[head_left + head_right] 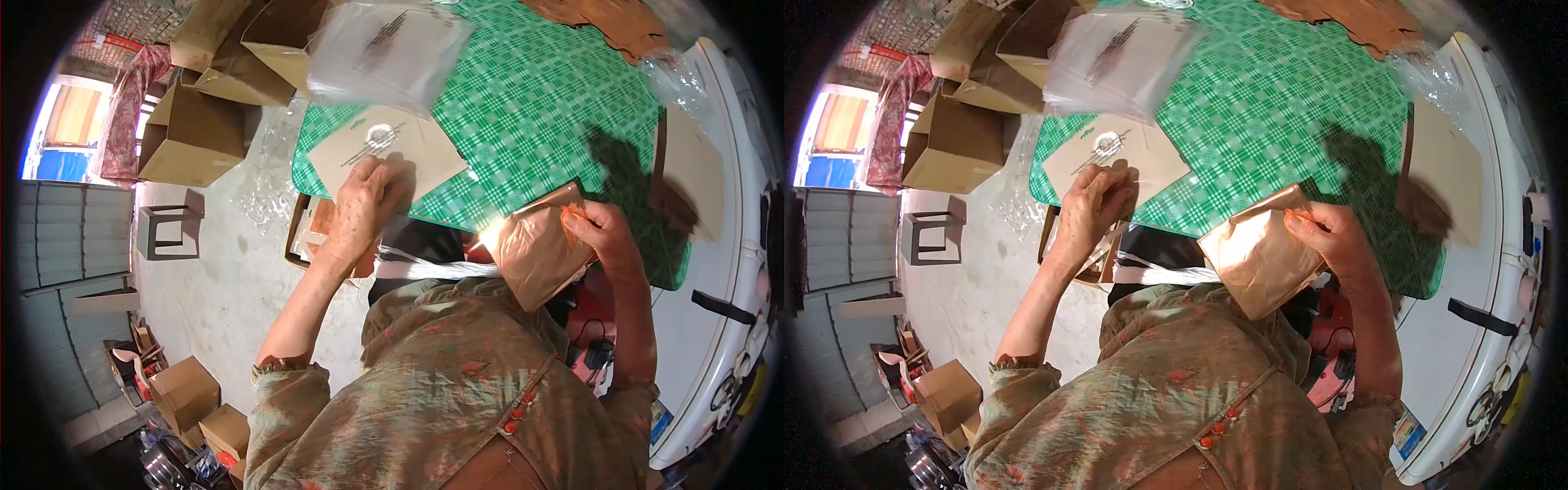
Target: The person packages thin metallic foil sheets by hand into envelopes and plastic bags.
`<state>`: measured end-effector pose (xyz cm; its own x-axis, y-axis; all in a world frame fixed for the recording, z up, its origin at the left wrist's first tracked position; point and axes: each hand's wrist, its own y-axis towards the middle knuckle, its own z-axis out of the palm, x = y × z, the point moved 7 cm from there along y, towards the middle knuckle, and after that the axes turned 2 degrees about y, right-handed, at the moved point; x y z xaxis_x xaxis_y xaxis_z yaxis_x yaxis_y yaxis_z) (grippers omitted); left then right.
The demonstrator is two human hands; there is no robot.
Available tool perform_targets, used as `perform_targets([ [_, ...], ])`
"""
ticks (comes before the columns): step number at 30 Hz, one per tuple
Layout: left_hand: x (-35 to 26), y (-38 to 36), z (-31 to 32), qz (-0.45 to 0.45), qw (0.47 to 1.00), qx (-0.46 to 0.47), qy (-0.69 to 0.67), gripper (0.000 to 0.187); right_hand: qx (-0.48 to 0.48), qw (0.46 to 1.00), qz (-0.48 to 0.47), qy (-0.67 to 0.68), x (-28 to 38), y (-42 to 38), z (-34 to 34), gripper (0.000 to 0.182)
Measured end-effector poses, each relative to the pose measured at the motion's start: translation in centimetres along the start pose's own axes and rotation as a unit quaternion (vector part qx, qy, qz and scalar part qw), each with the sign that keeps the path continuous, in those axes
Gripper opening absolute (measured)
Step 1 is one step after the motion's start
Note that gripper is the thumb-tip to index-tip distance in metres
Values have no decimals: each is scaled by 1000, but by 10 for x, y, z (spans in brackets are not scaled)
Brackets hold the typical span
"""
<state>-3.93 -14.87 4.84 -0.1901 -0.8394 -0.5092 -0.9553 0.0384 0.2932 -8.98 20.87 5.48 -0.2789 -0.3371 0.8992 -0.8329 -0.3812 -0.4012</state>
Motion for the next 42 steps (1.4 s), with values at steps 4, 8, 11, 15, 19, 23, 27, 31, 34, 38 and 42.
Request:
perform_targets([
  [4, -16, -4, 3, 112, 984, -94, 98, 25, 6, 1000, -13, 1, -6, -7, -10, 28],
  [8, -54, -12, 23, 154, 979, -78, 105, 22, -14, 1000, -18, -5, -6, -20, -19, 26],
  [11, -89, -7, 52, 176, 967, -28, 179, 30, -34, 999, -18, 29, -11, -33, -31, 25],
  [15, -137, 33, 84, 241, 959, -44, 141, 19, -46, 997, -54, 22, -15, -51, -51, 25],
  [19, -157, 66, 113, 278, 947, -37, 155, 15, -25, 999, -40, 8, -21, -61, -50, 22],
  [23, -162, 78, 124, 325, 936, -7, 135, 25, -42, 999, -23, 20, -28, -57, -44, 27],
  [27, -161, 82, 125, 329, 937, 35, 109, 26, -77, 996, -40, -29, -27, -42, -43, 30],
  [31, -164, 86, 121, 323, 938, 63, 107, 25, -30, 996, -31, -83, -24, -31, -40, 24],
  [34, -163, 87, 124, 331, 939, 60, 78, 25, -16, 990, -97, -105, -13, -29, -34, 25],
  [38, -168, 93, 119, 322, 944, 63, 16, 26, -19, 973, -207, -96, -2, -27, -23, 22],
  [42, -157, 98, 121, 255, 961, 107, -27, 24, 10, 991, -133, -31, -15, -17, -26, 19],
])
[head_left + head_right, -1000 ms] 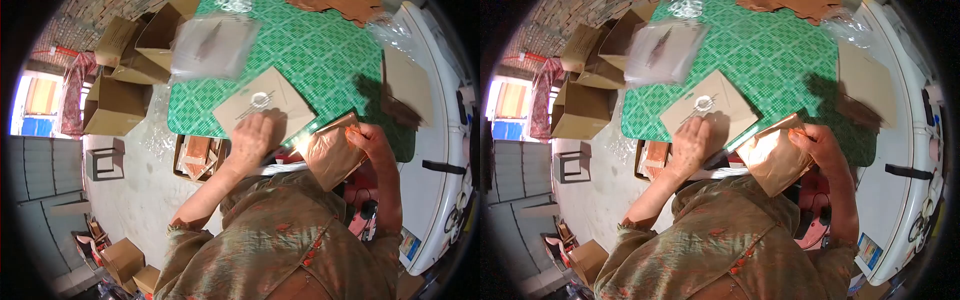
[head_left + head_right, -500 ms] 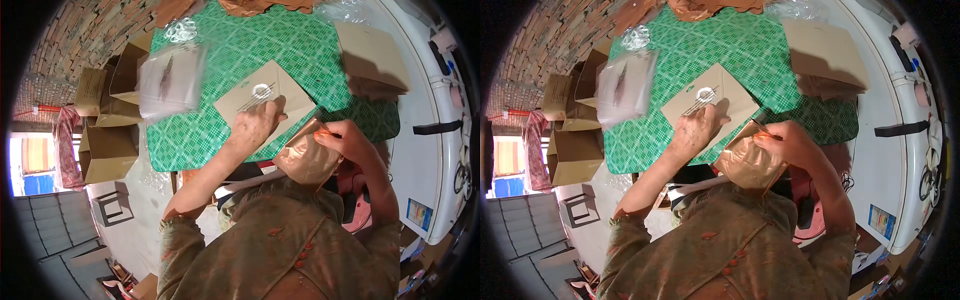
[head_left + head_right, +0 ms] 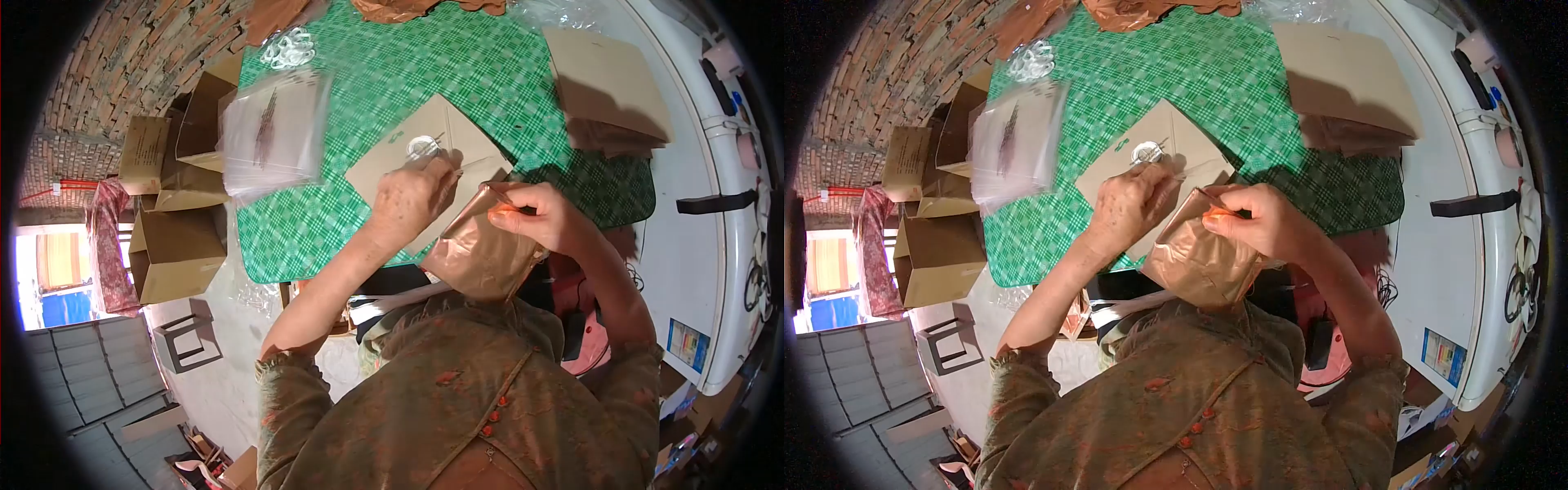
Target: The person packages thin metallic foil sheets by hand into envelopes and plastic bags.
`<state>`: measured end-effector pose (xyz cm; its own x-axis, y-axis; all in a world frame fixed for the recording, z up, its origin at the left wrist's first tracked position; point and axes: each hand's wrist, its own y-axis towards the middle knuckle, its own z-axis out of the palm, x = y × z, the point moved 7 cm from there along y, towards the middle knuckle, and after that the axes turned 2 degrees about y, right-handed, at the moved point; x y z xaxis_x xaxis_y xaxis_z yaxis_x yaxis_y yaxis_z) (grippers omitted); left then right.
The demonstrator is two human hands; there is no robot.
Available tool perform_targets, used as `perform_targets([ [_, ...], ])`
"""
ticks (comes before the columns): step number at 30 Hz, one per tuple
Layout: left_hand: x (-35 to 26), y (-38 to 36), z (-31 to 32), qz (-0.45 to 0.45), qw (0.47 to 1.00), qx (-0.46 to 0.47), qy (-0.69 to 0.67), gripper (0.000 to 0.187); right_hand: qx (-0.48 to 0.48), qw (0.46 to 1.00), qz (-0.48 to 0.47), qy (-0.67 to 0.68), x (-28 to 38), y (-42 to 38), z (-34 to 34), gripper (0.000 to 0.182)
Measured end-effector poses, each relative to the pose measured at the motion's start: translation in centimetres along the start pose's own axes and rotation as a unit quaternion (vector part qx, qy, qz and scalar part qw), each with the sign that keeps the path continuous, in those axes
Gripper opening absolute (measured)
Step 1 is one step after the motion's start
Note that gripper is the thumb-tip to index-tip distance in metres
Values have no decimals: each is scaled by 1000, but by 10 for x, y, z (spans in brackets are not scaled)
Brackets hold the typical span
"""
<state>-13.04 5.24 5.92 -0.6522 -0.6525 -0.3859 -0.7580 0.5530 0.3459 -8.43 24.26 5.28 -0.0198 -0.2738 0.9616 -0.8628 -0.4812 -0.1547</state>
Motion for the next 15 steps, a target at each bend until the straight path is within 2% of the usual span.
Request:
perform_targets([
  [3, 3, -1, 0, -19, 999, 9, -33, 20, -21, 997, 34, 73, -15, 5, 1, 31],
  [4, 3, -2, 0, -27, 999, 17, -42, 18, -11, 990, 18, 138, -12, 5, 4, 32],
  [7, 3, -4, 2, -20, 997, 33, -65, 24, -13, 979, 125, 161, -4, 0, 8, 26],
  [10, 0, -7, 4, -2, 996, 38, -74, 34, -54, 965, 106, 232, -8, -1, 15, 24],
  [13, 1, -17, 4, 33, 988, 15, -147, 35, -70, 959, 99, 255, -19, -2, 23, 29],
  [15, -1, -24, 6, 53, 991, 18, -124, 38, -90, 951, 86, 283, -10, -1, 24, 28],
])
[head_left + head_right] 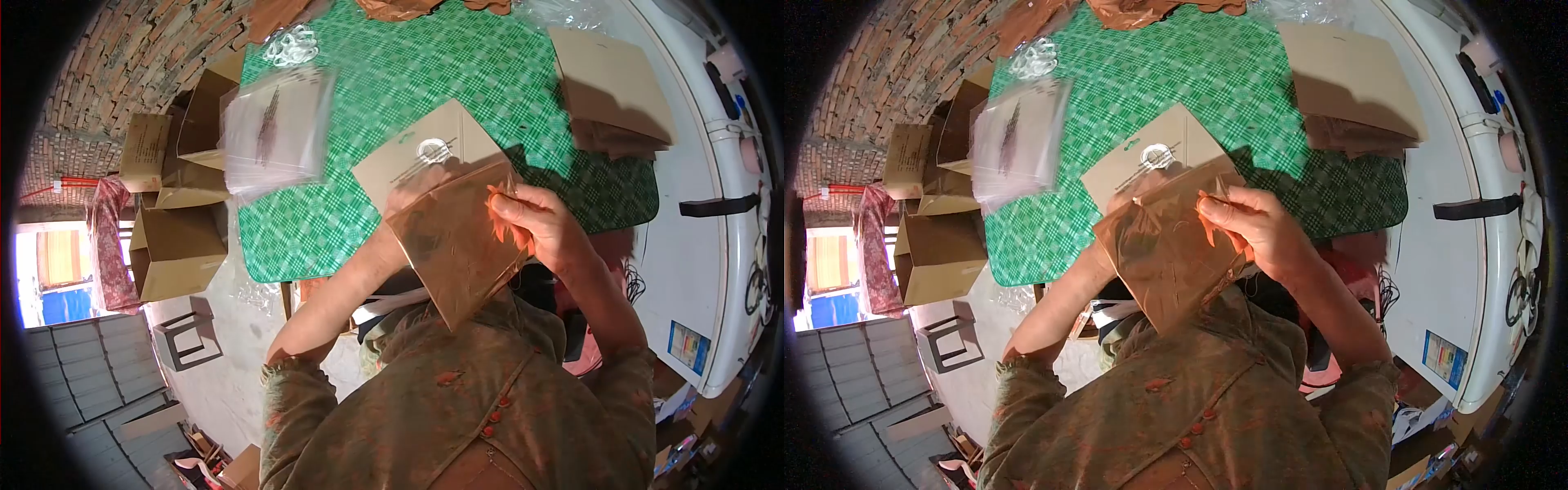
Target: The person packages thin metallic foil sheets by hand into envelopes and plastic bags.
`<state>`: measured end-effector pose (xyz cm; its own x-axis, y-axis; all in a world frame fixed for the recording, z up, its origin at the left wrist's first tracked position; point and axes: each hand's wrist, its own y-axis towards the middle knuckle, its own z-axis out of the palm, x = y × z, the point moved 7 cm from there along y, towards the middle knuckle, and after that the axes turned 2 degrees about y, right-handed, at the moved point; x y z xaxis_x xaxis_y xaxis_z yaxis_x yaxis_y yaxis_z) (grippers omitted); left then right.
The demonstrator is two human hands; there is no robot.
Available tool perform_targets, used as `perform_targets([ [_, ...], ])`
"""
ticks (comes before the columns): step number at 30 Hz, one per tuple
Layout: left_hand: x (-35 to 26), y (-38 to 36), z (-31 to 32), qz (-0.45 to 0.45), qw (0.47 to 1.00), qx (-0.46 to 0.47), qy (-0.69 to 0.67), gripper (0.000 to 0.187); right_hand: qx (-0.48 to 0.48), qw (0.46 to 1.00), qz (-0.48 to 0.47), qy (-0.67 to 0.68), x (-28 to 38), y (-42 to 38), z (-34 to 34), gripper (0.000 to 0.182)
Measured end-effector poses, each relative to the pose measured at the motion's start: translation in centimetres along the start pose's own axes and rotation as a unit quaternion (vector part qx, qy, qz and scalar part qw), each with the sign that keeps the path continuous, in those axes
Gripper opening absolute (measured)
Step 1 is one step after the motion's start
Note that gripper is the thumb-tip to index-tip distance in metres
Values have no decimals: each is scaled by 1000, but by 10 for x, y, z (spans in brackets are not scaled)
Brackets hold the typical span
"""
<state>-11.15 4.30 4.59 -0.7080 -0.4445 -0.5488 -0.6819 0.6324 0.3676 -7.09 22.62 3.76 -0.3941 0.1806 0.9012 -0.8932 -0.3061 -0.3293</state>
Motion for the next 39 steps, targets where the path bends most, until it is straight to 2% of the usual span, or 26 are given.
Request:
perform_targets([
  [1, -2, -3, 1, 10, 1000, 3, 11, 39, -7, 1000, -7, 15, 3, -1, 1, 28],
  [3, 0, -15, 4, -93, 983, -30, -154, 42, -26, 999, -6, 28, -2, -1, -2, 27],
  [5, -4, -20, -1, -92, 989, -52, -106, 45, -33, 999, -3, 43, -8, 1, -4, 26],
  [7, -21, -21, -12, 18, 986, -59, 156, 47, -30, 998, 1, 61, -13, 3, -6, 26],
  [10, -28, -31, -27, -38, 964, -75, 251, 39, -20, 999, -1, 50, -20, 7, -9, 25],
  [13, -6, -47, -25, -83, 951, -40, 294, 27, 12, 999, 23, 28, -25, 6, -11, 24],
  [16, -5, -34, -44, -63, 949, -27, 309, 18, 93, 992, 70, -43, -18, -3, -1, 24],
  [20, -21, -4, -60, 38, 905, 2, 424, 14, 156, 982, 96, -53, -10, -7, 21, 25],
  [24, -34, 20, -69, 105, 861, 46, 495, 15, 164, 985, 43, -46, -5, 2, 40, 21],
  [28, -25, 23, -64, 115, 850, 71, 508, 15, 129, 989, -36, 56, -1, 9, 53, 23],
  [30, -16, 17, -58, 109, 858, 73, 497, 14, 130, 990, -37, 33, 8, 6, 49, 23],
  [32, -9, 13, -54, 93, 875, 64, 470, 15, 113, 991, -69, 14, -11, 14, 41, 25],
  [35, -19, 19, -62, 71, 916, 30, 394, 19, 70, 996, -62, -13, -39, 26, 35, 27],
  [38, -34, 29, -77, 46, 948, 11, 315, 22, 48, 993, -85, 65, -35, 20, 39, 32],
  [39, -38, 31, -80, 37, 956, 8, 290, 22, 46, 996, -59, 44, -38, 20, 36, 32],
])
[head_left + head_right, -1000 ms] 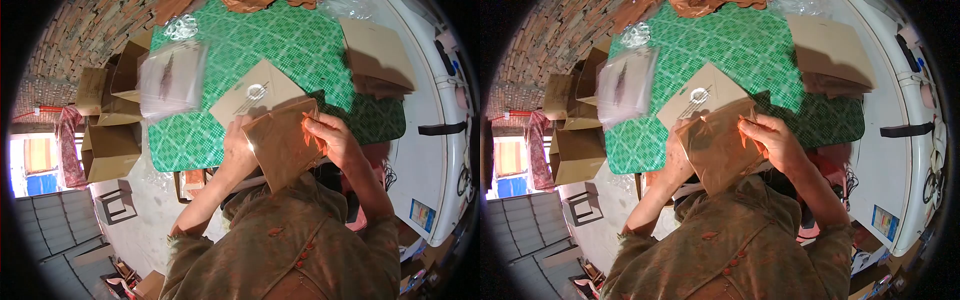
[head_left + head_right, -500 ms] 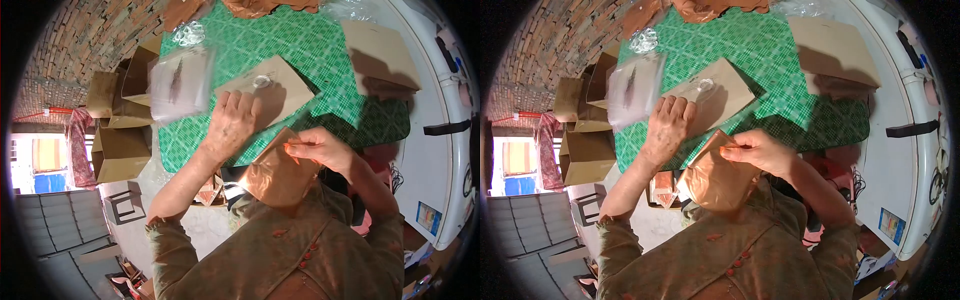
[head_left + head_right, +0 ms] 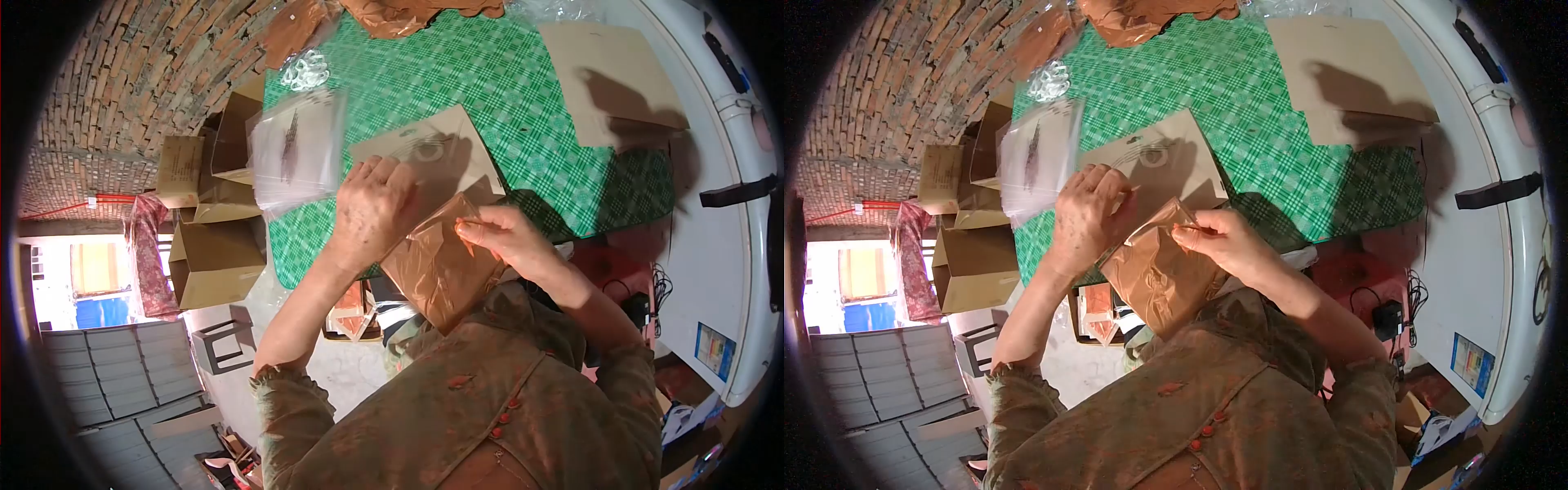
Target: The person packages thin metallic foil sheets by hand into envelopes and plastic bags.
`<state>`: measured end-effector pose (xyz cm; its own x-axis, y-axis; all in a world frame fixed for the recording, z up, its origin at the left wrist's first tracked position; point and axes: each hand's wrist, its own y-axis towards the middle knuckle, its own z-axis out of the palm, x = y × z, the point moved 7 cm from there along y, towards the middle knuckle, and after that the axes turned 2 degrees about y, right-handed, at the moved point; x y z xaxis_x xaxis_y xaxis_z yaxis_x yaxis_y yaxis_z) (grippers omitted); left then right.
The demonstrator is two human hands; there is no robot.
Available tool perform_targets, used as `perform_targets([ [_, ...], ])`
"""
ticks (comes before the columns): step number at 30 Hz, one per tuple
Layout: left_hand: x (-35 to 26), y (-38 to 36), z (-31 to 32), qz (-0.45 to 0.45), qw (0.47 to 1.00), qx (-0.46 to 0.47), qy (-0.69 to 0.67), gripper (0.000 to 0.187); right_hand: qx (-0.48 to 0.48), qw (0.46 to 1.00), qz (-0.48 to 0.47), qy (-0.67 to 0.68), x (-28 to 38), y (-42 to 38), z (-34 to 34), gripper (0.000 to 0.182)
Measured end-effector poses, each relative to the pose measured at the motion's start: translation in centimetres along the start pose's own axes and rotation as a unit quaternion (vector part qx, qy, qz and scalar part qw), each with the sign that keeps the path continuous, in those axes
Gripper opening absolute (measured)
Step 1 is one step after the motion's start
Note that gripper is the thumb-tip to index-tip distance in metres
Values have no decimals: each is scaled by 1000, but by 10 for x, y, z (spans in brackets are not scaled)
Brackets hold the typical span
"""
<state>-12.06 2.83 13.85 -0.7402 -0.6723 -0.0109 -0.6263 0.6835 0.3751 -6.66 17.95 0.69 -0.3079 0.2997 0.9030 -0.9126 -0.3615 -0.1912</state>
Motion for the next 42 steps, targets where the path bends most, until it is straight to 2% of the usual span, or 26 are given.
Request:
perform_targets([
  [2, -2, 1, -4, -11, 1000, 1, -22, 23, -5, 998, 54, -41, -5, 1, -12, 33],
  [5, -9, -9, -4, 1, 999, 32, 14, 25, 10, 999, 44, -13, -14, 8, -15, 25],
  [8, -29, -16, -11, 25, 999, 22, 23, 24, 21, 997, 38, -63, -12, 9, -18, 25],
  [11, -28, -26, -5, 22, 998, 5, 63, 27, 33, 992, 69, -98, -8, 8, -11, 22],
  [14, -11, -31, 1, -24, 998, 31, 48, 26, 43, 981, 97, -165, -4, 7, -9, 22],
  [17, -10, -37, 8, -17, 999, 14, 49, 24, 75, 978, 107, -161, -8, 11, -8, 24],
  [20, -16, -41, 8, -5, 998, 46, 35, 23, 60, 989, 96, -94, 1, 12, -9, 27],
  [23, -22, -50, 9, 22, 999, 5, 31, 26, -7, 982, 108, -155, 17, 8, -16, 27],
  [27, -32, -57, 18, 15, 1000, 23, 11, 24, -20, 981, 48, -184, 11, 10, -19, 29],
  [28, -31, -59, 23, 6, 997, 71, 1, 31, -32, 982, 49, -182, 9, 9, -20, 30],
  [31, -37, -56, 15, 16, 998, 33, -42, 30, -36, 980, 46, -188, 6, 10, -20, 28],
  [32, -38, -55, 15, 4, 997, 55, -59, 31, -26, 982, 42, -183, 0, 12, -19, 28],
  [35, -39, -56, 16, 35, 997, 36, -60, 33, 9, 975, 13, -223, -7, 17, -13, 28],
  [38, -39, -59, 19, 63, 994, 25, -91, 33, -2, 969, 7, -248, 6, 15, -3, 27],
  [41, -39, -62, 16, 65, 991, 30, -115, 37, -22, 963, -2, -268, 14, 12, 3, 28],
  [42, -34, -61, 9, 45, 993, 5, -112, 39, -30, 961, -10, -275, 15, 12, 3, 28],
])
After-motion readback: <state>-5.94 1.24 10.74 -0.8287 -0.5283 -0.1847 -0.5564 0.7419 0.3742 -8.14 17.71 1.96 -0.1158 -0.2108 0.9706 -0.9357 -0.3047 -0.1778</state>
